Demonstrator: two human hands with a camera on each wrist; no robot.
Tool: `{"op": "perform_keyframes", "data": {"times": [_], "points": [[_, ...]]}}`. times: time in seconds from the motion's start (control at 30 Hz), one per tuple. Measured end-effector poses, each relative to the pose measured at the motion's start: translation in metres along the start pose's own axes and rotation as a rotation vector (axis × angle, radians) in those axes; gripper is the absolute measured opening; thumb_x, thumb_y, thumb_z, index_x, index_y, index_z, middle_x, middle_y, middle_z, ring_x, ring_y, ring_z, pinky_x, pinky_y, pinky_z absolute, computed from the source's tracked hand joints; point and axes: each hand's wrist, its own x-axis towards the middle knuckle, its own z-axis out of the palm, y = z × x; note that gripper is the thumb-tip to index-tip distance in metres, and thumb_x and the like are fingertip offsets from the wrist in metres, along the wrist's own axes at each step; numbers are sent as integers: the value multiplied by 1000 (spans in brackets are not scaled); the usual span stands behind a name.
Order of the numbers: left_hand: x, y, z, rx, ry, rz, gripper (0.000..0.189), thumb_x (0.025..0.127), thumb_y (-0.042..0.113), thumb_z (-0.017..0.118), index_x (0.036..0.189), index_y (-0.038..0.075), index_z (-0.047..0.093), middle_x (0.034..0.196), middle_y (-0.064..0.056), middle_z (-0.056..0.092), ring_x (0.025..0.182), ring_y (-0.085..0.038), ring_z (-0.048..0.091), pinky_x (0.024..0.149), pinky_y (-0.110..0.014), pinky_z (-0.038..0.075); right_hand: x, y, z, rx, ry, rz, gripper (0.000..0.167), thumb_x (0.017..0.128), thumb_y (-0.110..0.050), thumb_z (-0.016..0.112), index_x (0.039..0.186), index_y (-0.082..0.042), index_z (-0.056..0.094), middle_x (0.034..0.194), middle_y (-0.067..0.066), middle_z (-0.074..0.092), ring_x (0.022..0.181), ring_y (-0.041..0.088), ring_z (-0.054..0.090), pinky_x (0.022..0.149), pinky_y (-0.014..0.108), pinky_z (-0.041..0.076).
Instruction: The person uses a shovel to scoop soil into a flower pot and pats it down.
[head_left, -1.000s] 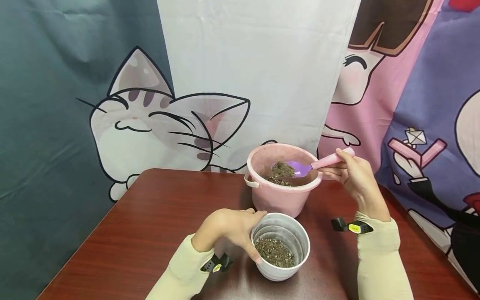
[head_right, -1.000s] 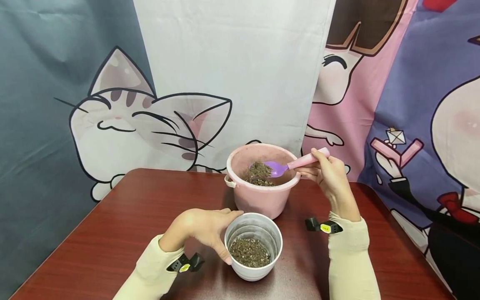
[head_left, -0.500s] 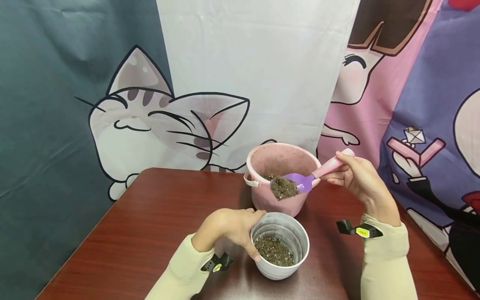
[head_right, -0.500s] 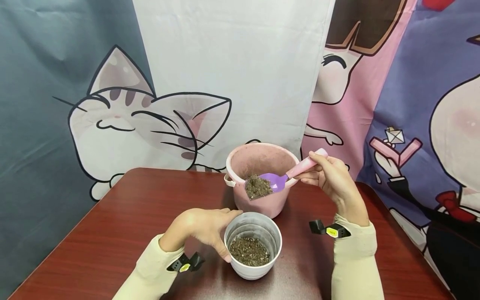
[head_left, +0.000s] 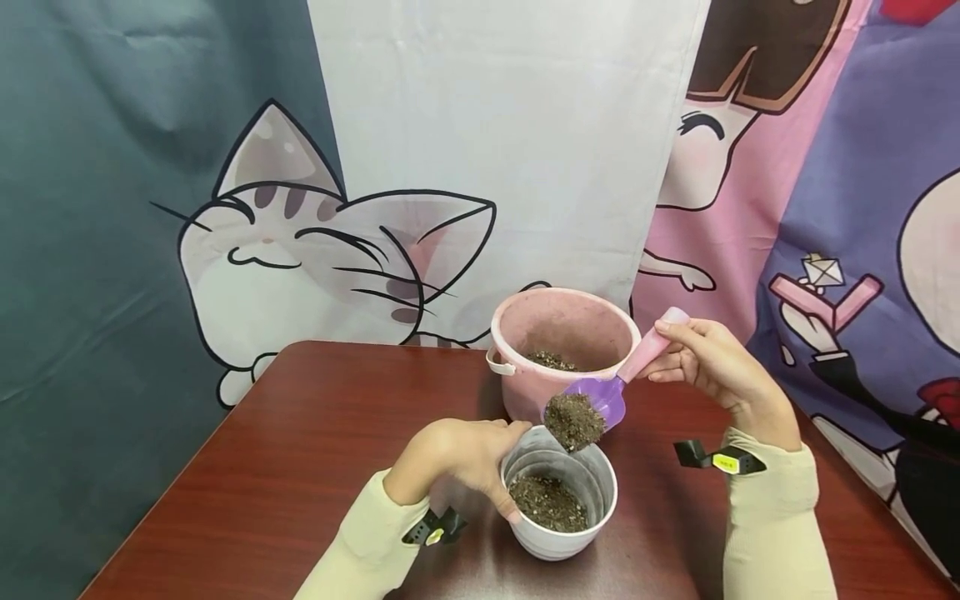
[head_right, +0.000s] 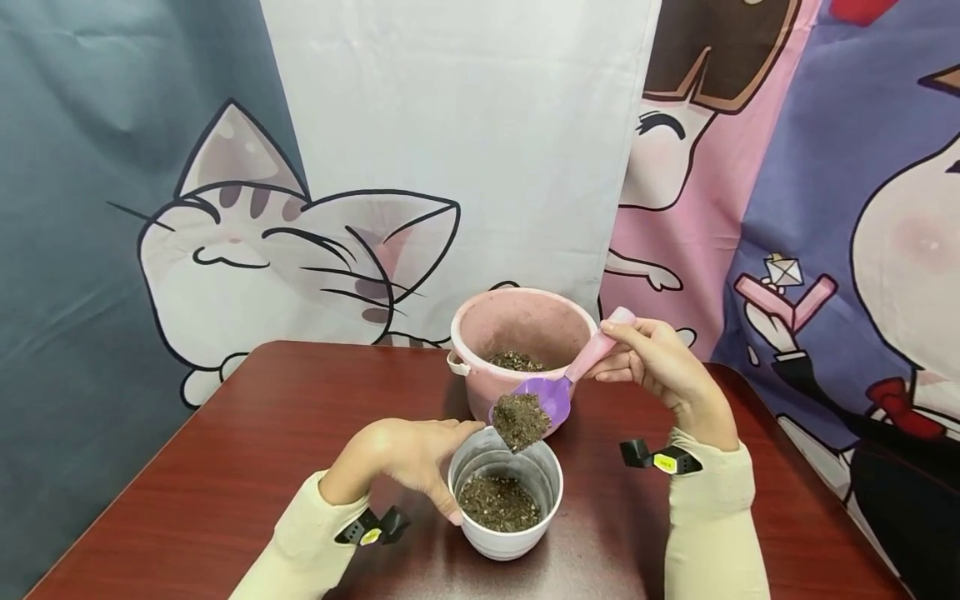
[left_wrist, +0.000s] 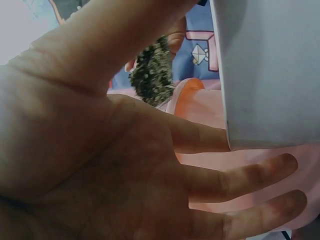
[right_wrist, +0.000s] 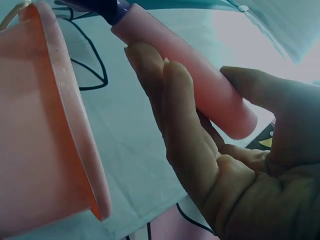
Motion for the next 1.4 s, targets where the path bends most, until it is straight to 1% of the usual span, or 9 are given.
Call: {"op": "perform_keyframes", "data": {"times": [0.2, 0.4, 0.7, 0.87, 1.03, 1.13, 1.2, 1.27, 1.4], "points": [[-1, 0, 1, -12, -4, -14, 104, 66, 47, 90, 147, 8, 37, 135, -6, 55, 130, -16, 48, 107, -27, 37, 0, 2, 5, -41, -39, -7, 29, 106, -1, 39, 102, 1, 67, 91, 21, 73, 80, 28, 74, 75, 39, 58], [-2, -2, 3, -31, 0, -8, 100, 66, 45, 91, 143, 9, 39, 127, -5, 59, 123, -15, 53, 102, -27, 41, 2, 5, 8, -126, -93, -44, 27, 104, 2, 42, 109, -1, 68, 94, 17, 74, 83, 28, 74, 77, 42, 58], [-3, -6, 5, -76, 3, 15, 91, 66, 43, 92, 138, 17, 43, 121, 2, 61, 115, -11, 57, 98, -26, 44, 0, 7, 6, -149, -238, -196, 35, 101, 11, 38, 124, 2, 62, 108, 17, 72, 93, 29, 73, 80, 41, 57], [-6, -11, 2, -42, 5, -27, 101, 66, 49, 90, 145, 13, 40, 132, 0, 58, 124, -13, 53, 103, -29, 41, -3, 4, 2, -76, -181, -156, 34, 102, 11, 35, 122, 5, 62, 106, 19, 72, 90, 31, 73, 76, 41, 57], [-7, -11, -2, -1, 1, -82, 106, 70, 55, 85, 152, 10, 36, 143, -4, 53, 133, -18, 47, 107, -34, 39, -5, -1, 2, 25, 10, -54, 32, 106, 1, 36, 110, 1, 69, 96, 19, 73, 84, 29, 74, 73, 38, 58], [-6, -11, -4, -1, 3, -77, 103, 73, 56, 82, 152, 9, 36, 144, -5, 53, 134, -18, 47, 108, -34, 38, -3, -3, 4, 113, 123, -91, 31, 105, -2, 40, 103, 4, 70, 93, 20, 73, 83, 29, 74, 73, 38, 58], [-5, -12, -5, -1, 20, -54, 95, 77, 55, 79, 149, 9, 40, 137, -4, 59, 128, -16, 52, 105, -32, 41, 0, -3, 4, 105, 113, -175, 34, 106, -2, 35, 104, 13, 66, 97, 28, 71, 88, 33, 73, 78, 41, 57], [-3, -13, -6, -20, 75, 7, 78, 84, 48, 76, 143, 8, 47, 123, -2, 66, 116, -12, 59, 97, -30, 46, 4, -1, 5, 99, 106, -253, 38, 107, -2, 32, 107, 21, 62, 101, 33, 68, 95, 37, 71, 83, 42, 55], [2, -17, -8, 18, 272, 129, 42, 94, 27, 66, 131, 12, 58, 104, 6, 69, 95, -8, 64, 81, -28, 51, 10, 3, 3, 76, 172, -338, 43, 108, -4, 28, 110, 28, 57, 106, 35, 66, 101, 36, 69, 86, 38, 54]]}}
